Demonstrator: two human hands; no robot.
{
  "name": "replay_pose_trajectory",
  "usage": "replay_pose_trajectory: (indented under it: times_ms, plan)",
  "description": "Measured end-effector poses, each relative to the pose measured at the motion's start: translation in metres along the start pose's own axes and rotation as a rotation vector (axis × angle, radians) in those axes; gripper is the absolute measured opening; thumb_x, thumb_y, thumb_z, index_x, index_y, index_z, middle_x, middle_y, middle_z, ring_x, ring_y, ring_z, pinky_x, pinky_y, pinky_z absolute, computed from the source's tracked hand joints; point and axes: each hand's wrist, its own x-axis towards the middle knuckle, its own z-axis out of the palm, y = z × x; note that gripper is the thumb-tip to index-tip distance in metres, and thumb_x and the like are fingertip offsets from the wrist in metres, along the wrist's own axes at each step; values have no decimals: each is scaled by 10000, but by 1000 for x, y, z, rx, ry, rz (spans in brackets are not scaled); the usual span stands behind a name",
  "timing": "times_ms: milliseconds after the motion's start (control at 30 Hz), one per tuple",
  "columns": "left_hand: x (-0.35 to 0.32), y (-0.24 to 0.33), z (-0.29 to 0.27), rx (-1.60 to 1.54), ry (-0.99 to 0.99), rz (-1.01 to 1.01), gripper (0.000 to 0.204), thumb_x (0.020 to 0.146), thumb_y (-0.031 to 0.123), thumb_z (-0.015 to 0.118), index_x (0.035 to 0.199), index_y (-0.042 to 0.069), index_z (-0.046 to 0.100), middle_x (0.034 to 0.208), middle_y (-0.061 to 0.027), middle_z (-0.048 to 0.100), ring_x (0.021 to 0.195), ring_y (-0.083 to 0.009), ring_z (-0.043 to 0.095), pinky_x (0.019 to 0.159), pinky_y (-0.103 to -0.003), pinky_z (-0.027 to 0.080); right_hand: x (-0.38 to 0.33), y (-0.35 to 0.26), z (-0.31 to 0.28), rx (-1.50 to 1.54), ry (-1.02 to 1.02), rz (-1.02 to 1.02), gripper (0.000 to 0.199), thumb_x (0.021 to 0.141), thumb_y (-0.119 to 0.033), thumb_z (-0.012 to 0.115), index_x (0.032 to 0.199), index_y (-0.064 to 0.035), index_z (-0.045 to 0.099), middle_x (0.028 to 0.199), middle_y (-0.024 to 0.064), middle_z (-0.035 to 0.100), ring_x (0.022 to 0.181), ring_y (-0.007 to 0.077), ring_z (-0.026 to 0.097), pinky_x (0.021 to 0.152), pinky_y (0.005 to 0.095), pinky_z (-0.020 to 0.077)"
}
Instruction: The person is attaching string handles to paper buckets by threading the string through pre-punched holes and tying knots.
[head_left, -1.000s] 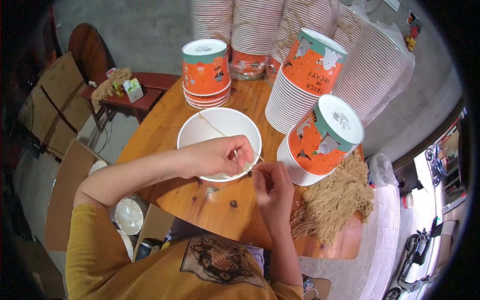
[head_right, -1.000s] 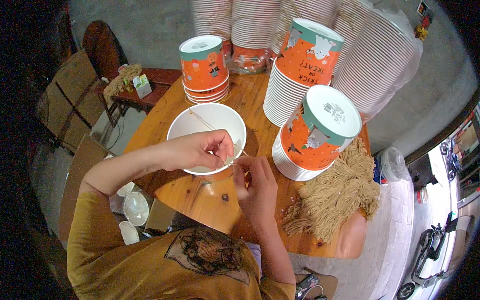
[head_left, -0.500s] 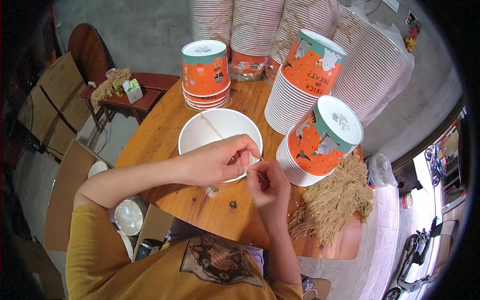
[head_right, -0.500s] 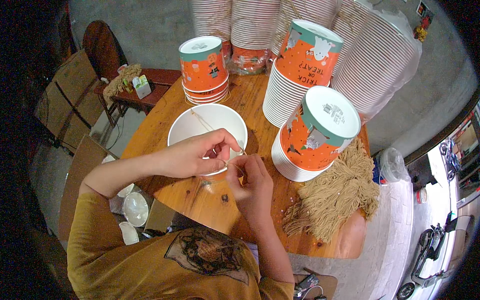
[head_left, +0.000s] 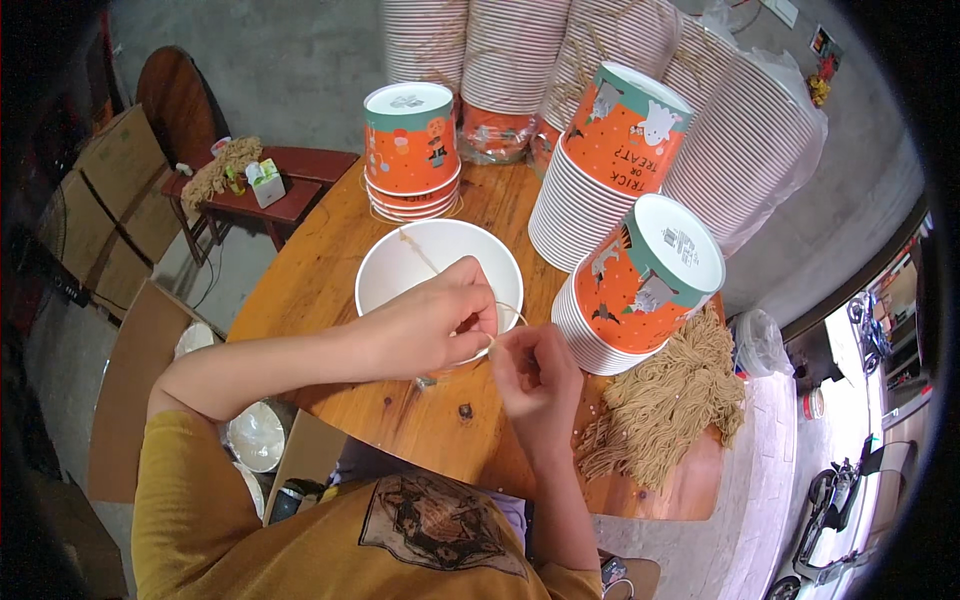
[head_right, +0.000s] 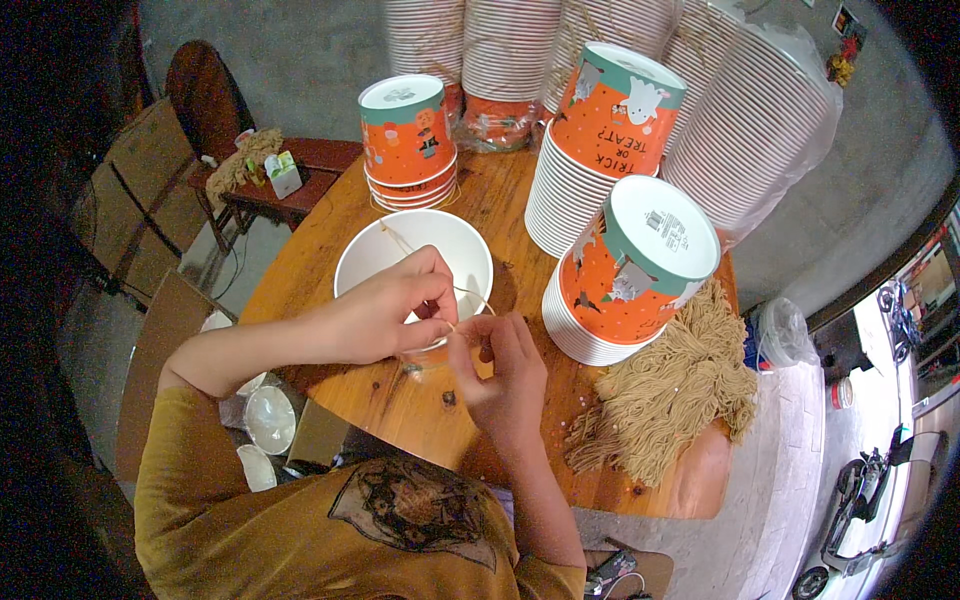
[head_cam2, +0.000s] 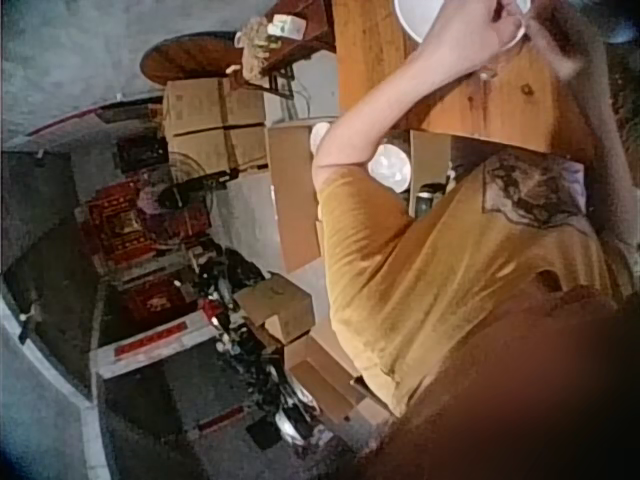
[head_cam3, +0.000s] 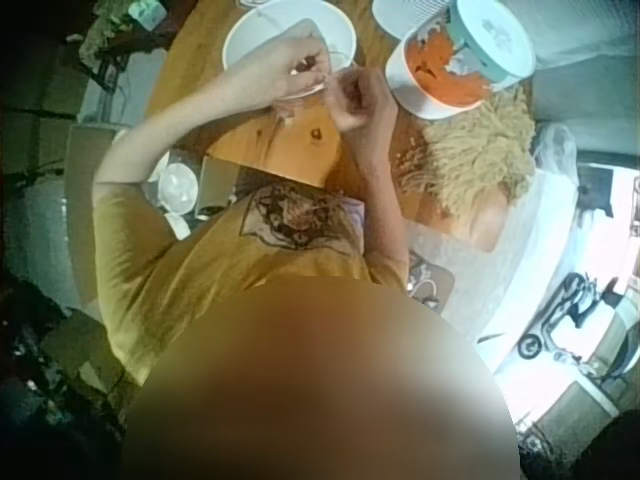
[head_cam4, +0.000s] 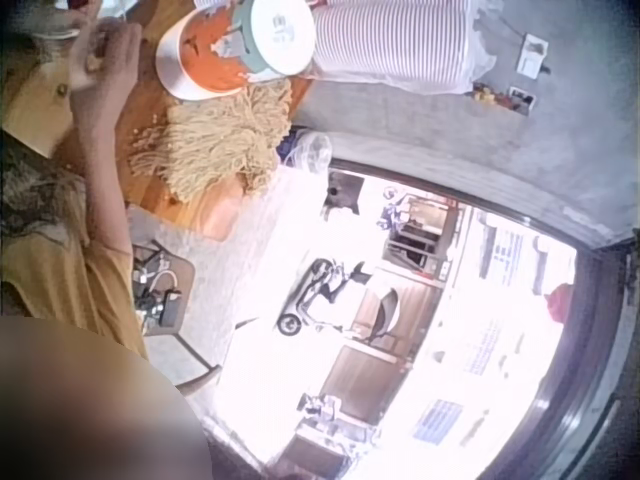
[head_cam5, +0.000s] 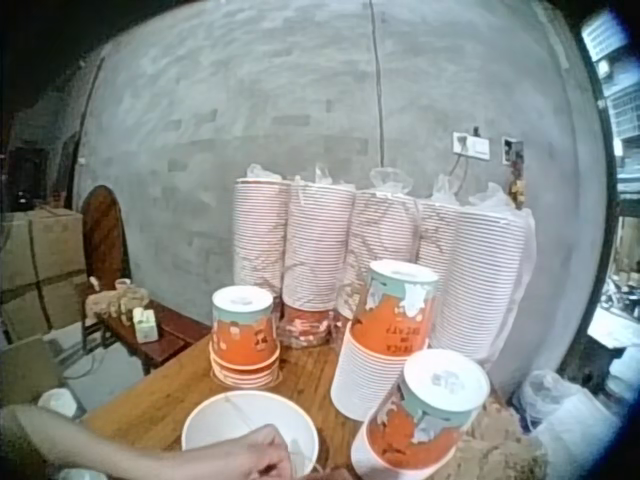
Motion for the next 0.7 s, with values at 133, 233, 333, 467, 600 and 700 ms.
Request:
replay_pose_trajectory:
  times_ms: [133, 233, 333, 467, 600, 700]
  plan:
    - [-2, 7, 4, 115, 90, 160, 118, 848, 22, 600, 933, 2, 520, 1023, -125, 442, 854, -274, 556, 723, -368, 482, 0, -2, 1, -56, 53, -42, 139, 786, -3, 712, 855, -28, 594, 752, 55, 569, 582, 126, 507, 536, 255, 432]
    - [-3, 6, 4, 264, 78, 267, 197, 804, -4, 627, 956, -5, 502, 1038, -137, 433, 878, -316, 566, 719, -389, 494, -2, 4, 2, 72, 54, 54, 124, 815, -14, 703, 858, -27, 587, 734, 12, 560, 597, 79, 485, 536, 231, 412]
    - [-7, 10, -2, 431, 38, 336, 250, 763, -12, 650, 958, -14, 493, 1068, -138, 429, 886, -324, 567, 710, -393, 498, -4, 8, 3, 296, 5, 235, 103, 871, -8, 665, 865, -48, 570, 735, -91, 487, 639, -6, 405, 571, 160, 330]
    - [-6, 3, 5, 397, 98, 371, 241, 754, -7, 652, 944, 6, 504, 1059, -135, 448, 873, -324, 568, 703, -391, 494, -5, 10, 8, 336, 20, 249, 92, 887, -17, 654, 876, -48, 569, 749, -91, 498, 651, -14, 406, 581, 151, 327]
    - [-8, 4, 10, 366, 224, 280, 160, 789, 0, 622, 910, 34, 522, 933, -112, 492, 843, -294, 565, 692, -383, 482, -10, 12, 11, 218, 44, 159, 105, 841, -35, 688, 873, -34, 588, 751, -10, 566, 631, 47, 493, 560, 215, 418]
    - [-10, 6, 10, 166, 179, 124, 99, 824, 14, 592, 893, 37, 525, 864, -98, 504, 805, -260, 556, 688, -370, 472, -11, 5, 12, 47, 41, 82, 116, 819, -38, 700, 878, -51, 601, 744, 23, 565, 606, 99, 530, 546, 237, 441]
